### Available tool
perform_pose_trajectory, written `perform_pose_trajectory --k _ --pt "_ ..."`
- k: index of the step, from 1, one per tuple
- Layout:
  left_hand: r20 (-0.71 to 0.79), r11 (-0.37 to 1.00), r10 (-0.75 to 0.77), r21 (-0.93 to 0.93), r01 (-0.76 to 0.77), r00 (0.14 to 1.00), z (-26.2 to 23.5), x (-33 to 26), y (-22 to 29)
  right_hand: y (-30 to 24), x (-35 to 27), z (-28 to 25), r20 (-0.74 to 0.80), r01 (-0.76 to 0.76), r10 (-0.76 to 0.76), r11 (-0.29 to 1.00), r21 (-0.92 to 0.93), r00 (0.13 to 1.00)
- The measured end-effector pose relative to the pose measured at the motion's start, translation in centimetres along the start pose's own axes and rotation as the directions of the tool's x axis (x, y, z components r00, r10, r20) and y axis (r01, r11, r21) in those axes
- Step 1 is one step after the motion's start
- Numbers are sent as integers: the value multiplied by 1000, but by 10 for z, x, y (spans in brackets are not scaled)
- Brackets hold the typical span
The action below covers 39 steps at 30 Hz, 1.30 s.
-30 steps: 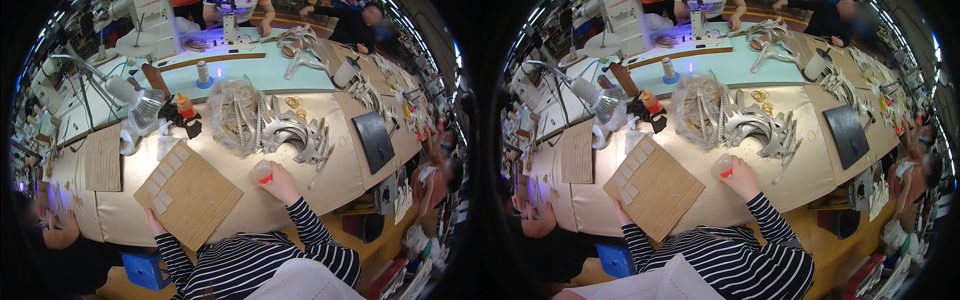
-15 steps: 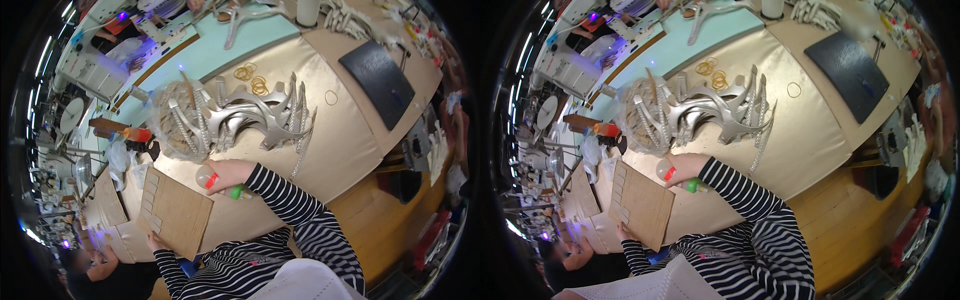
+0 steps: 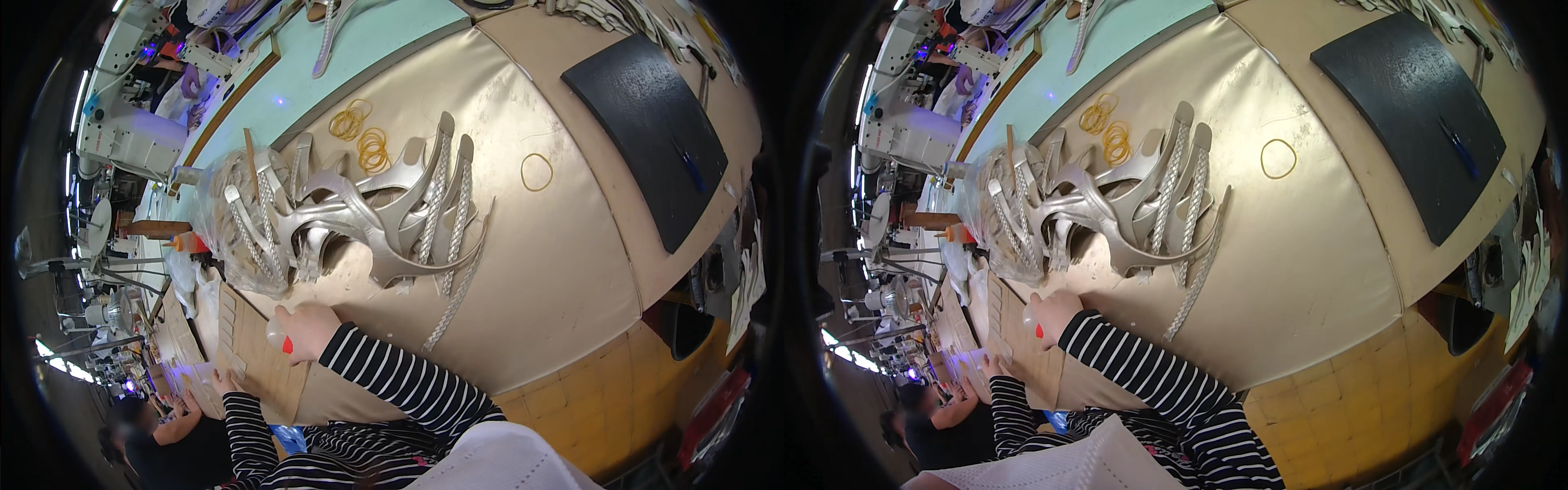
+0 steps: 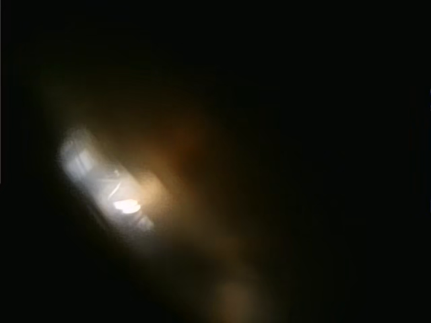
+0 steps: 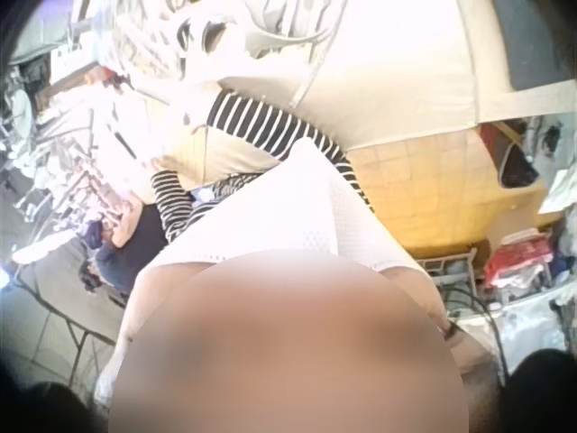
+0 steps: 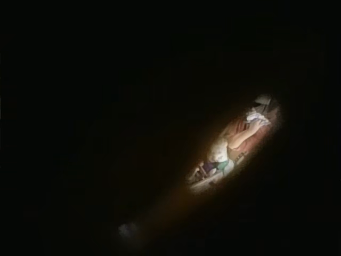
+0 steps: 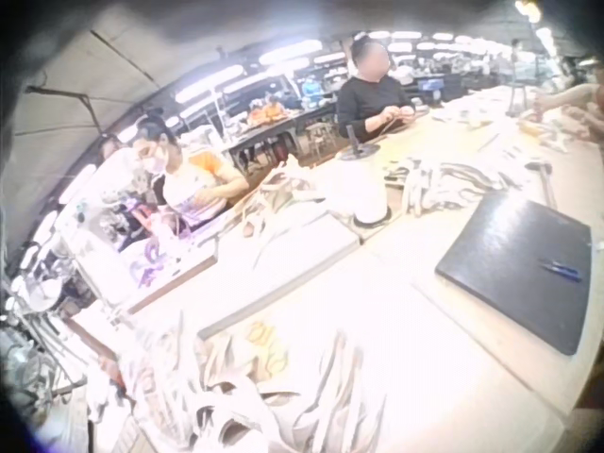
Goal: The person applies glue from a squeeze bottle onto small white pieces arranged on a cardboard template. They then pick up a long, thin brown strip and apply glue to its end, preparing to attach it to the pieces.
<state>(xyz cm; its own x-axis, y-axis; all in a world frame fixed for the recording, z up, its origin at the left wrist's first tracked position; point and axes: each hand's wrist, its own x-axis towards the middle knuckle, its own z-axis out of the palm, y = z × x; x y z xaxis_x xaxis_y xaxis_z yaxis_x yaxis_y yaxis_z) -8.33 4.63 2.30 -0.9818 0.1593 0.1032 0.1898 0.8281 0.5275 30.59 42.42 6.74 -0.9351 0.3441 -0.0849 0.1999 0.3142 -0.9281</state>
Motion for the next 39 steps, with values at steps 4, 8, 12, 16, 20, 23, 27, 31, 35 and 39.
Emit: perform_pose_trajectory --k 4,8,12,16,20,23,27,31,35,39 --pt "68 990 -143 23 142 987 5 5 10 4 3 -5 7 27 -27 1000 -1 1000" --pt "155 965 -263 19 263 952 12 7 5 6 4 -8 11 23 -24 1000 10 1000" --pt "221 927 -360 -28 375 906 15 9 -5 5 4 -12 20 24 -24 1000 -4 1000" --pt "375 760 -525 -197 619 764 12 -2 0 4 5 -15 9 26 -25 1000 -17 1000" --pt "584 618 -458 -334 712 671 2 -36 30 5 7 -15 12 16 -16 1000 -15 1000" --pt "467 622 -488 -407 669 737 1 -59 51 6 8 -13 23 9 -8 1000 -4 1000" --pt "437 611 -454 -482 628 776 1 -60 49 6 8 -14 25 14 -14 1000 -11 1000" --pt "473 505 -440 -573 645 764 2 -43 25 4 7 -20 63 10 -8 1000 -18 998" --pt "315 559 -465 -621 550 827 7 -37 21 -5 8 -28 140 -35 48 995 -93 989" --pt "480 388 -327 -717 578 814 2 -54 36 -18 8 -33 188 -67 89 991 -120 978"
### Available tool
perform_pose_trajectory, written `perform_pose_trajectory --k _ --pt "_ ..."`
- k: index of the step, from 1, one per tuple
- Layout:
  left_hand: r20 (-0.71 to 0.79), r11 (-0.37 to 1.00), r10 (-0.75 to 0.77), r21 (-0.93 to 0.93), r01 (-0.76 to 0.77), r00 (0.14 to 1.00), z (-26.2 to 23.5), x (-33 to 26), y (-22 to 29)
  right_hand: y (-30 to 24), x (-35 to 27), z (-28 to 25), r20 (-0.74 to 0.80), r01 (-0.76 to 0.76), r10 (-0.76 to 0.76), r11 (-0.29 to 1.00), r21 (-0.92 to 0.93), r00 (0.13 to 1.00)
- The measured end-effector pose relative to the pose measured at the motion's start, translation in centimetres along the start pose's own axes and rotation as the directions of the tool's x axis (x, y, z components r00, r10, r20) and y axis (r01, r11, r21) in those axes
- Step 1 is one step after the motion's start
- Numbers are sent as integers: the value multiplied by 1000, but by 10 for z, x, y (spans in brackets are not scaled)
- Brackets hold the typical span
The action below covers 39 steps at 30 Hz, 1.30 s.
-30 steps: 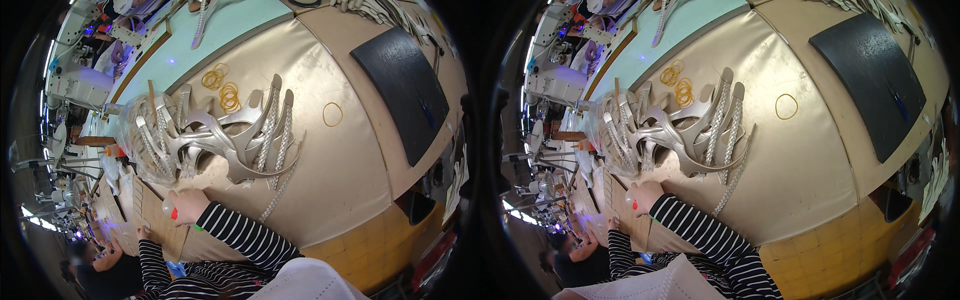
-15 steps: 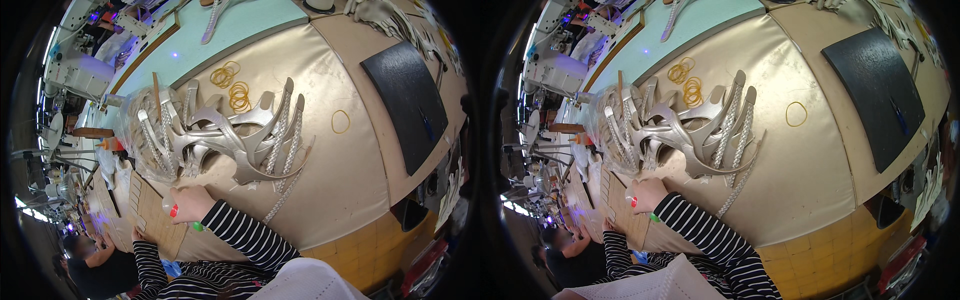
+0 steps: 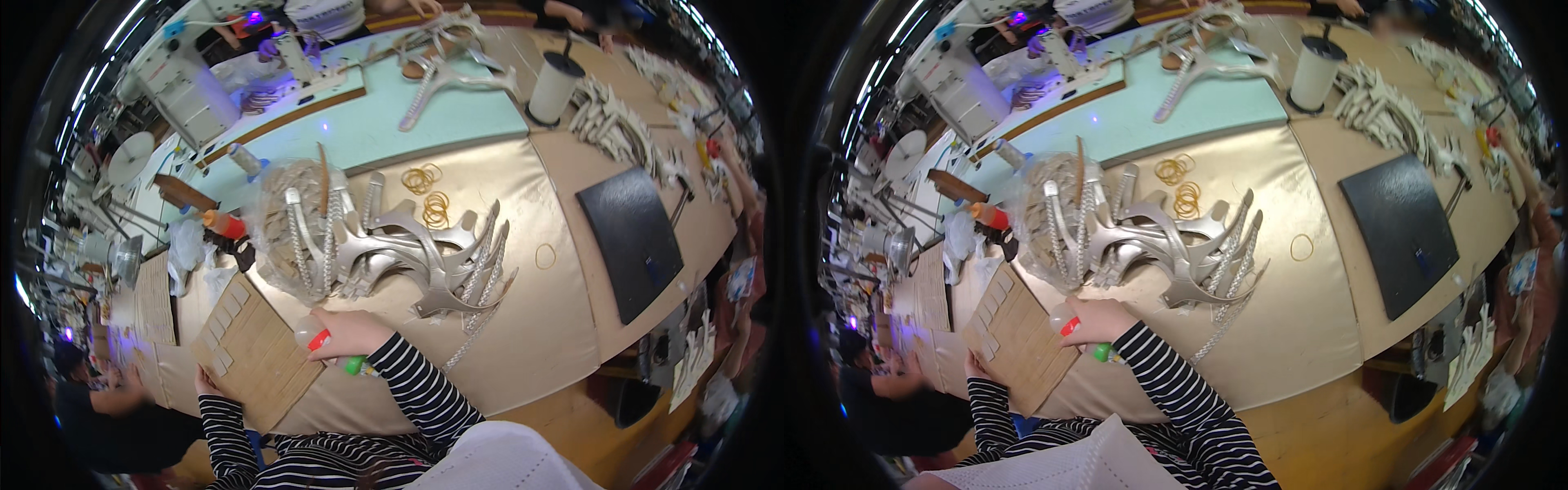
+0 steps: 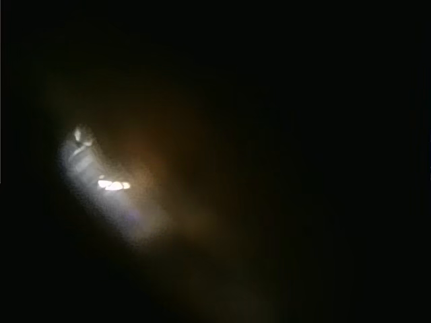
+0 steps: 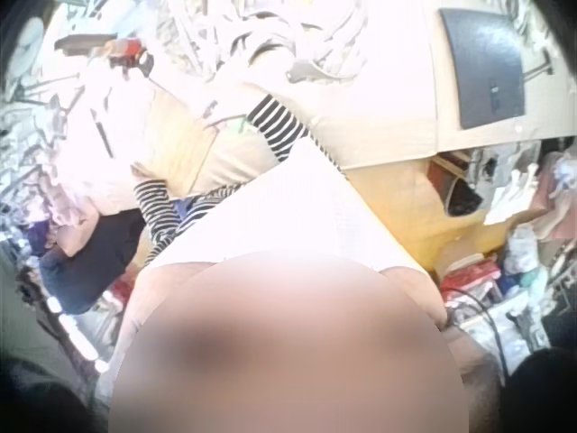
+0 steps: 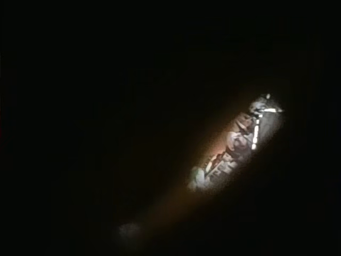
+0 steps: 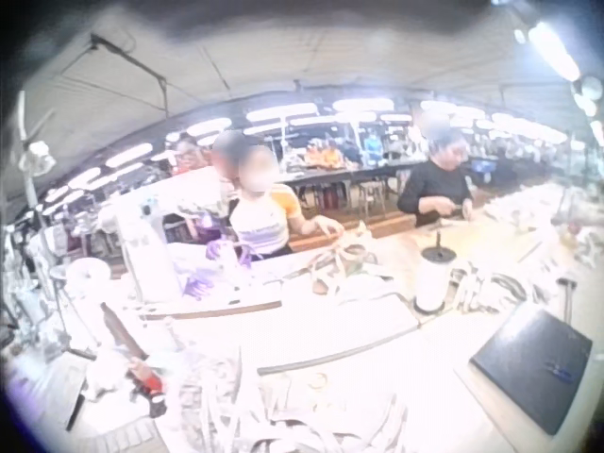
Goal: The person applies glue from a squeeze bottle onto small white pieces arranged on a cardboard template. They then pick up a long, thin brown strip and apply glue to its end, preparing to attach it to the pieces.
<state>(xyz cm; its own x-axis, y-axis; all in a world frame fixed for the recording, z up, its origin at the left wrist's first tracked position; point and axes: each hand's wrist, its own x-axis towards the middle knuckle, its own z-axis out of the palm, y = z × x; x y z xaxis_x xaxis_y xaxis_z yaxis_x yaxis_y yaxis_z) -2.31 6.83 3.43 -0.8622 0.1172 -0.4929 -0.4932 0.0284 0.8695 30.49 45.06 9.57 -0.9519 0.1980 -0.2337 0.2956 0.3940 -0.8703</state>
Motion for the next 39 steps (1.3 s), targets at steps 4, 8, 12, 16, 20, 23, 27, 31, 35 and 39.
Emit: perform_pose_trajectory --k 4,8,12,16,20,23,27,31,35,39 --pt "465 968 -23 -209 135 885 -5 -22 1 -7 0 0 32 -55 55 998 0 998" --pt "323 972 78 -233 -1 943 -14 -23 -9 -13 2 6 -14 -72 71 994 -77 997" --pt "341 933 16 -343 109 940 -5 -21 -14 -29 -2 13 -5 -133 133 991 -34 991" --pt "581 809 101 -520 273 808 2 -43 1 -54 -13 36 -132 -142 123 979 -147 984" --pt "500 776 50 -564 281 865 12 -65 24 -77 -32 54 -447 4 70 987 163 892" --pt "516 773 72 -570 279 854 17 -76 36 -96 -40 54 -717 364 -313 927 -88 623" --pt "600 749 113 -575 328 792 21 -94 46 -127 -32 49 -757 535 -182 807 250 628" --pt "561 729 140 -616 298 816 32 -116 56 -160 14 76 -820 427 -219 904 34 529" --pt "515 713 195 -659 239 835 39 -137 61 -190 50 105 -837 664 -202 711 232 508" --pt "483 661 179 -704 258 857 43 -151 63 -202 67 134 -834 653 -117 684 326 539"
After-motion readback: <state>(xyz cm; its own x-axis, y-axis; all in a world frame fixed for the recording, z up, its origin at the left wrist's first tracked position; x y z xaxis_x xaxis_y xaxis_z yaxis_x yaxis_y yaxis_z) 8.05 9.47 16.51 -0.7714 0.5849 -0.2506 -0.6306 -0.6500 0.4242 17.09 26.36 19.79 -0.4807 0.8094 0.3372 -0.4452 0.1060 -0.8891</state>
